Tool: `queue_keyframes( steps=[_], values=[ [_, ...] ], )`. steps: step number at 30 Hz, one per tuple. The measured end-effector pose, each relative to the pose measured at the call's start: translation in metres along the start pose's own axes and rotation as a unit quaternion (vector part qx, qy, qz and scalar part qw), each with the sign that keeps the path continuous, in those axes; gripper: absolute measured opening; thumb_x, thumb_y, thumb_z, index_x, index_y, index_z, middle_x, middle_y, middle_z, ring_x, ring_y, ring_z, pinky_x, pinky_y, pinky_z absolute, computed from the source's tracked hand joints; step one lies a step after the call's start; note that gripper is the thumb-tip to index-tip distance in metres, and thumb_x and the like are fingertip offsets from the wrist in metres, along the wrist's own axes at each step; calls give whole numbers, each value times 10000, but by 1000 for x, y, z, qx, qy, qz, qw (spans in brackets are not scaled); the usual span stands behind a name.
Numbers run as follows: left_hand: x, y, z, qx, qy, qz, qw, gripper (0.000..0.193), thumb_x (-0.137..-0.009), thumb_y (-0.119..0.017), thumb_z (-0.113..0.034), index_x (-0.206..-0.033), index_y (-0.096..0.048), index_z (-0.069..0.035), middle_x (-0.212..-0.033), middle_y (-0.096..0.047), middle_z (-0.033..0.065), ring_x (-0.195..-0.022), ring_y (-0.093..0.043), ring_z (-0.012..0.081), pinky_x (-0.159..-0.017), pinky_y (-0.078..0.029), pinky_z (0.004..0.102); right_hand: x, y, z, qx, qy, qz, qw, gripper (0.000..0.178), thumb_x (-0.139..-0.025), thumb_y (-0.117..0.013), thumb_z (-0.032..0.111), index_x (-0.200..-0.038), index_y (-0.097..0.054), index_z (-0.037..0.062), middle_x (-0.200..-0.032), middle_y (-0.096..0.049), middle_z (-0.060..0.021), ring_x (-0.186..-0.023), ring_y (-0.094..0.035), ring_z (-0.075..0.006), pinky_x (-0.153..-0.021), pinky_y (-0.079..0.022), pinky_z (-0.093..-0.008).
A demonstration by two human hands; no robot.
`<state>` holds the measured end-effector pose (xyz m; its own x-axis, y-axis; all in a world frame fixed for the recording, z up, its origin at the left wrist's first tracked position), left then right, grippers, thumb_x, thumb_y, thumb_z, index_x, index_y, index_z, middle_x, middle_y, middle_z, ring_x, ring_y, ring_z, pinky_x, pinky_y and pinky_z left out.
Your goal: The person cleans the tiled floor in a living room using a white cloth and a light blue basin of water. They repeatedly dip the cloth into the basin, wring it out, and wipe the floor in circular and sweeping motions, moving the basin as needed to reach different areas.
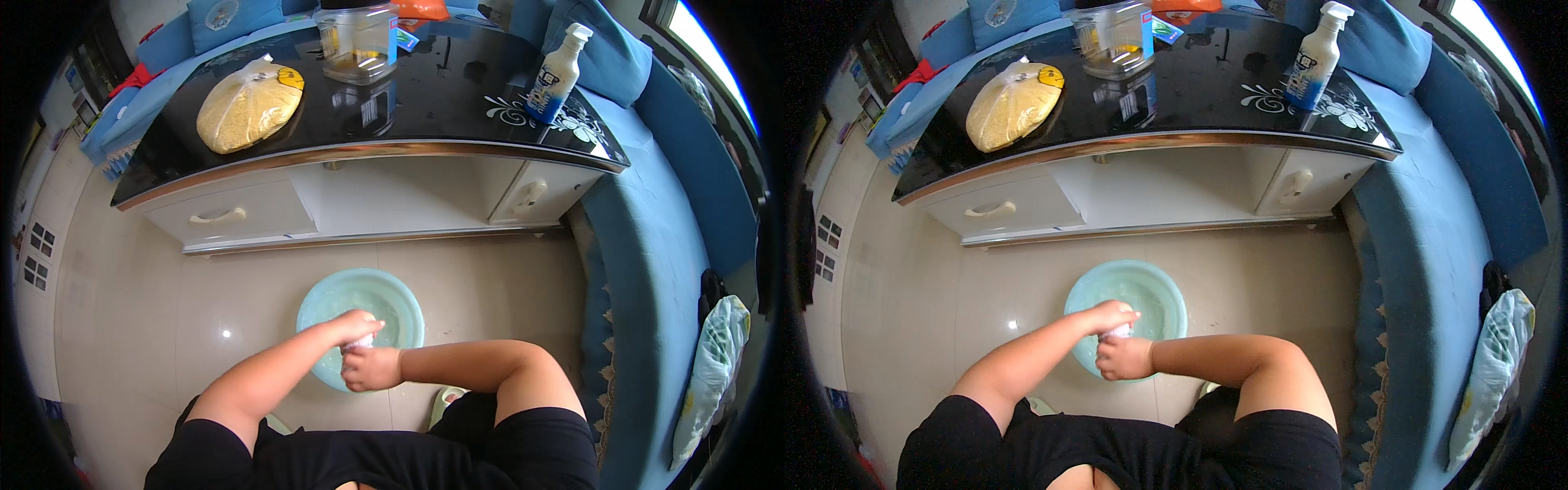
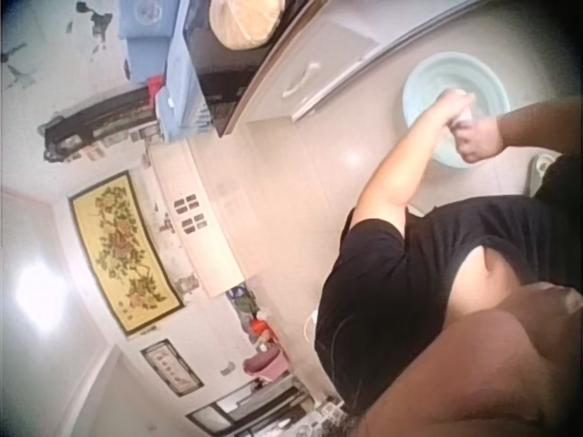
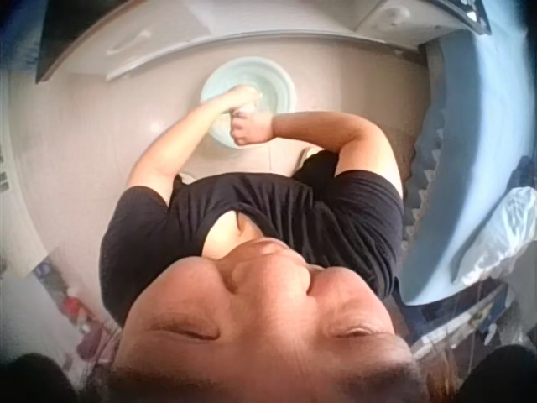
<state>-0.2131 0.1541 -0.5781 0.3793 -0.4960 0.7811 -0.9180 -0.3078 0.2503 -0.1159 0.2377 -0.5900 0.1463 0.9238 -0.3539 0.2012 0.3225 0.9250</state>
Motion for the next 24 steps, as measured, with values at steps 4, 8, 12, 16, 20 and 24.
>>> queue_keyframes(
  steps=[4,8,12,16,20,24],
  values=[
    [-1,30,33,327,-75,14,942,217,-804,-612,-203,-980,-582,-80,-945,-589,53,-891,-562,165,-752,-479,327,49,37,-34,-199,-262,-76,941,378,-687,-665,188,-1045,-554,134,-1095,-507,-84,-939,-527,-314,-793,-484,-379],
    [14,45,12,512,-130,-7,849,523,-750,-480,-65,-1264,-385,-58,-1171,-502,115,-1088,-498,244,-930,-422,394,96,58,-56,-526,-709,49,468,611,-699,-716,270,-1169,-458,-24,-960,-595,-180,-789,-616,-251,-671,-520,-350],
    [16,54,-9,563,-140,-48,813,528,-795,-334,-84,-1321,-310,-47,-1208,-476,155,-1118,-483,281,-959,-397,429,132,58,-60,-685,-645,-102,322,434,-759,-601,259,-1094,-545,-10,-972,-589,-139,-788,-597,-198,-655,-504,-293],
    [-21,65,-9,683,-195,4,703,479,-806,-397,-137,-1279,-390,-65,-1203,-505,132,-1096,-503,292,-964,-381,453,143,59,-77,-689,-628,-281,229,267,-763,-572,199,-983,-577,46,-936,-583,-81,-885,-554,-173,-753,-459,-277],
    [-42,94,-71,666,-332,-96,662,541,-794,-458,-130,-1320,-350,-65,-1278,-442,131,-1155,-443,268,-995,-333,434,168,73,-135,-521,-702,-436,214,244,-781,-573,143,-1011,-552,64,-916,-576,-70,-867,-548,-174,-749,-463,-293],
    [-48,124,-125,394,-383,-212,808,685,-780,-593,-130,-1375,-263,-54,-1377,-336,123,-1240,-350,238,-1028,-268,390,221,77,-207,-317,-723,-409,458,477,-766,-610,285,-1158,-508,33,-1039,-571,-135,-975,-543,-242,-816,-448,-319]
  ],
)
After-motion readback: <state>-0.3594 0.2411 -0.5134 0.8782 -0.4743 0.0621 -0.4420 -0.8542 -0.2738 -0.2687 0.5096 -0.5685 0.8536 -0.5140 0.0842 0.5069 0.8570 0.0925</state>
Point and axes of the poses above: each hand's wrist, its own x-axis away from the middle knuckle, its own y-axis out of the back of the hand, z = x × y, the point moved 1 cm from there along -x, towards the middle knuckle
